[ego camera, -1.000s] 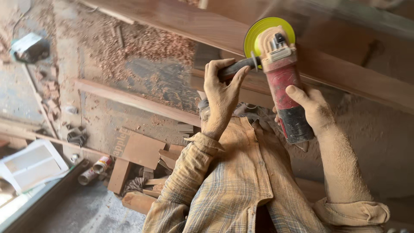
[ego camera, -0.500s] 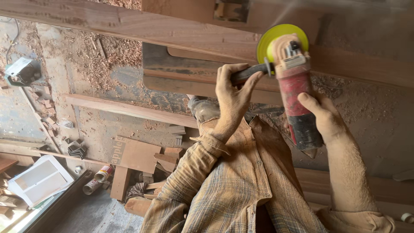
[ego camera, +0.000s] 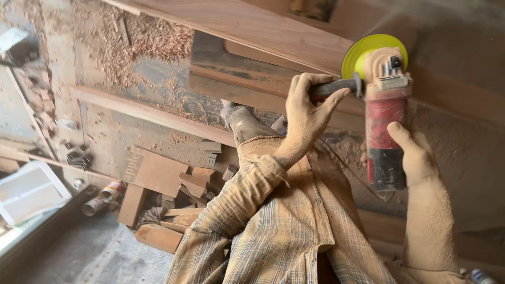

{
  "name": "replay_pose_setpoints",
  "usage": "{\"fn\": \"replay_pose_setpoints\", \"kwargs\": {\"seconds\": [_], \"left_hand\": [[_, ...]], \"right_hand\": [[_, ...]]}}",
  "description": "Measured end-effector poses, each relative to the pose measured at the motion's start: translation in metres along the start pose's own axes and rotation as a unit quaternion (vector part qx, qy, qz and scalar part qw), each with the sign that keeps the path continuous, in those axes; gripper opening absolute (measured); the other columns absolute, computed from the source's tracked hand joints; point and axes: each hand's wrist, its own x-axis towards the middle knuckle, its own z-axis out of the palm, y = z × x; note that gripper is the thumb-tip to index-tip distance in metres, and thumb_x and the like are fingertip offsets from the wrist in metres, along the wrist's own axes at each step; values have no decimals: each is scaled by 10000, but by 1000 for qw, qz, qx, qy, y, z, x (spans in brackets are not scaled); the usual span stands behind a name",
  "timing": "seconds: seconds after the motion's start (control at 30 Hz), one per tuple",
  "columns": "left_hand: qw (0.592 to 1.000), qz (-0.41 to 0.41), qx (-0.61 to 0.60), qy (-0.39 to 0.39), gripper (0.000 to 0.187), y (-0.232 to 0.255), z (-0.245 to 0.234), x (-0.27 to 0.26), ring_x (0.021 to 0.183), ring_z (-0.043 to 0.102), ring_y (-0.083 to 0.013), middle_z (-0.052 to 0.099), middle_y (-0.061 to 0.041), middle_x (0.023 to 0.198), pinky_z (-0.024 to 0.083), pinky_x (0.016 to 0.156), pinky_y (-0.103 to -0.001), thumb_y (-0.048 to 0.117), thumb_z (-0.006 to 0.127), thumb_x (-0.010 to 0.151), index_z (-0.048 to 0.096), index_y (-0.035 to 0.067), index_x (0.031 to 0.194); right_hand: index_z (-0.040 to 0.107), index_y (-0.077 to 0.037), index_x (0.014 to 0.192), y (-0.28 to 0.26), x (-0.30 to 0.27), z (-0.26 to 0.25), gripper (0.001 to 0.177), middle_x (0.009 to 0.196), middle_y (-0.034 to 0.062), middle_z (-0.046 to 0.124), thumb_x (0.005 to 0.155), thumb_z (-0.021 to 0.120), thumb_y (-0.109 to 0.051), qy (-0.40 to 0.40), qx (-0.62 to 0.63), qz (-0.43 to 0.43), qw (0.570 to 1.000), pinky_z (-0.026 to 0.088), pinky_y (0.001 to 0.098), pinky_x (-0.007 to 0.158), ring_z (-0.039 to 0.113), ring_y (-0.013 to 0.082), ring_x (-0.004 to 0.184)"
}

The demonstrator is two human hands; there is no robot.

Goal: The person sands wooden boards using an angle grinder.

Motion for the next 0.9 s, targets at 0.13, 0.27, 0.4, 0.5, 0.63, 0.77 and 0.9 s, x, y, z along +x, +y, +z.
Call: {"fn": "replay_pose_setpoints", "kwargs": {"seconds": [0.13, 0.27, 0.4, 0.5, 0.63, 0.77, 0.9], "left_hand": [[998, 0, -3, 56, 396, -4, -57, 26, 952, 686, -162, 623, -87, 1123, 639, 844, -276, 251, 868, 869, 632, 67, 1127], [995, -12, -29, 99, 386, -18, -129, 77, 945, 693, -159, 630, -82, 1132, 626, 833, -280, 230, 860, 872, 637, 67, 1142], [994, 3, 15, 108, 403, -28, -227, 112, 918, 666, -143, 632, -64, 1091, 611, 777, -255, 277, 858, 871, 624, 86, 1136], [993, 12, 5, 120, 403, -37, -287, 138, 957, 656, -143, 627, -70, 1140, 607, 797, -255, 284, 832, 906, 610, 83, 1175], [987, 23, 62, 145, 393, -49, -354, 169, 952, 647, -156, 640, -69, 1100, 606, 813, -277, 264, 854, 891, 617, 86, 1149], [984, -37, 25, 172, 387, -48, -408, 199, 963, 685, -164, 633, -90, 1127, 652, 813, -287, 253, 844, 869, 622, 81, 1134], [979, -57, 30, 194, 372, -54, -451, 219, 961, 704, -177, 640, -90, 1133, 670, 827, -310, 263, 828, 875, 623, 82, 1128]], "right_hand": [[611, 35, 1197, -17, 23, 58, 501, 870, 182, 694, 995, 597, -424, -36, -14, 19, 999, 585, 414, 572, 692, 285, 676], [616, 45, 1194, -51, 64, 137, 536, 880, 185, 700, 1001, 602, -454, -71, -64, 8, 995, 592, 410, 592, 694, 277, 688], [613, 62, 1205, -77, 70, 239, 557, 885, 191, 703, 1014, 593, -460, -93, -97, 10, 991, 591, 408, 594, 699, 275, 694], [590, 24, 1267, -94, 89, 307, 531, 877, 187, 697, 993, 597, -430, -118, -98, 13, 988, 607, 402, 616, 697, 276, 679], [589, 46, 1253, -112, 108, 379, 519, 907, 182, 698, 1021, 590, -417, -149, -101, 1, 984, 595, 392, 619, 698, 260, 712], [596, 37, 1245, -139, 122, 446, 501, 892, 170, 689, 1001, 603, -401, -157, -114, 24, 981, 594, 399, 607, 685, 254, 682], [629, 27, 1215, -162, 134, 500, 546, 892, 147, 708, 956, 633, -453, -177, -154, 26, 972, 586, 372, 612, 697, 225, 695]]}}
